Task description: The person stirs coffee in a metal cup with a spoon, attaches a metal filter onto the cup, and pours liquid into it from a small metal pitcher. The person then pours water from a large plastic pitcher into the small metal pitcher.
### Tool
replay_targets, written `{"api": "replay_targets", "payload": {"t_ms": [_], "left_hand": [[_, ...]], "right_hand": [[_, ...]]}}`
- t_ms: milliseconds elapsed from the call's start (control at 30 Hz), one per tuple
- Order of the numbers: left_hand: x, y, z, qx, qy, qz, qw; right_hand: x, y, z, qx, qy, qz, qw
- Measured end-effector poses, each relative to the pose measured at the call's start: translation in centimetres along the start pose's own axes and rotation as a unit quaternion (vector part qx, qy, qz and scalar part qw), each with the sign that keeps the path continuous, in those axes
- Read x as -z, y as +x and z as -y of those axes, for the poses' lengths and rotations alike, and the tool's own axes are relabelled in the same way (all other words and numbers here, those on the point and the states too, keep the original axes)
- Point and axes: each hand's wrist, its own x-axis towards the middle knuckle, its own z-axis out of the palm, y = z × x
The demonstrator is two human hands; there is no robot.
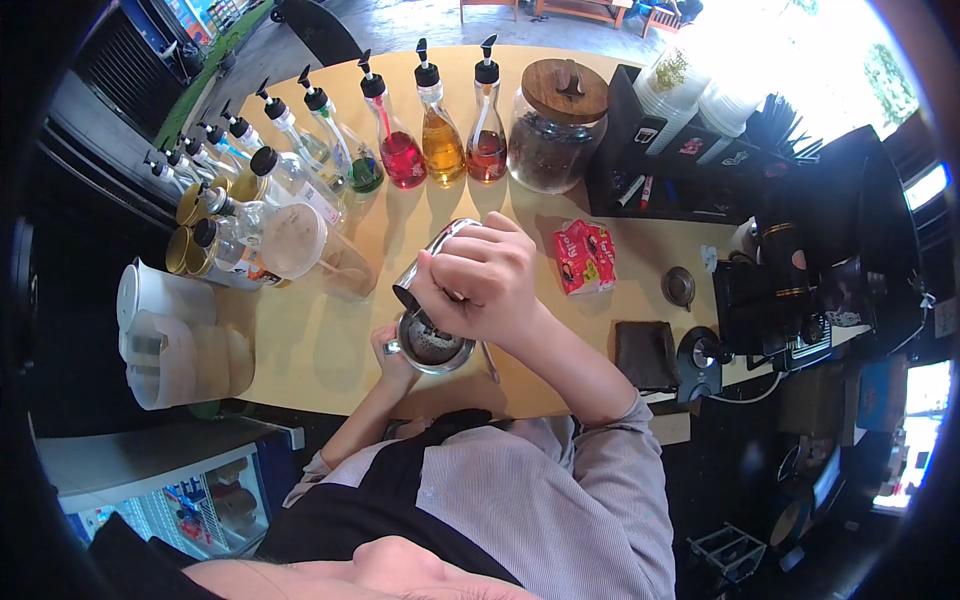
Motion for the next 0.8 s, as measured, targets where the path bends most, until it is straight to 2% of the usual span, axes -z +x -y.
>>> {"api": "replay_targets", "payload": {"t_ms": [267, 667, 733, 800], "left_hand": [[0.2, 0.0, 0.0, -0.003, 0.019, 0.000, 1.000], [0.6, -0.1, 1.8, 0.019, -0.023, -0.006, 1.000], [0.3, 0.0, 1.7, 0.008, -0.087, -0.017, 0.996], [0.3, -0.1, 0.9, 0.006, -0.053, -0.010, 0.999]], "right_hand": [[0.2, -0.1, 0.3, 0.001, 0.010, 0.006, 1.000], [1.1, -0.6, 0.7, -0.002, 0.000, 0.011, 1.000], [1.3, -0.7, 0.8, -0.004, -0.002, 0.011, 1.000], [1.4, -0.7, 0.8, -0.002, -0.004, 0.008, 1.000]]}}
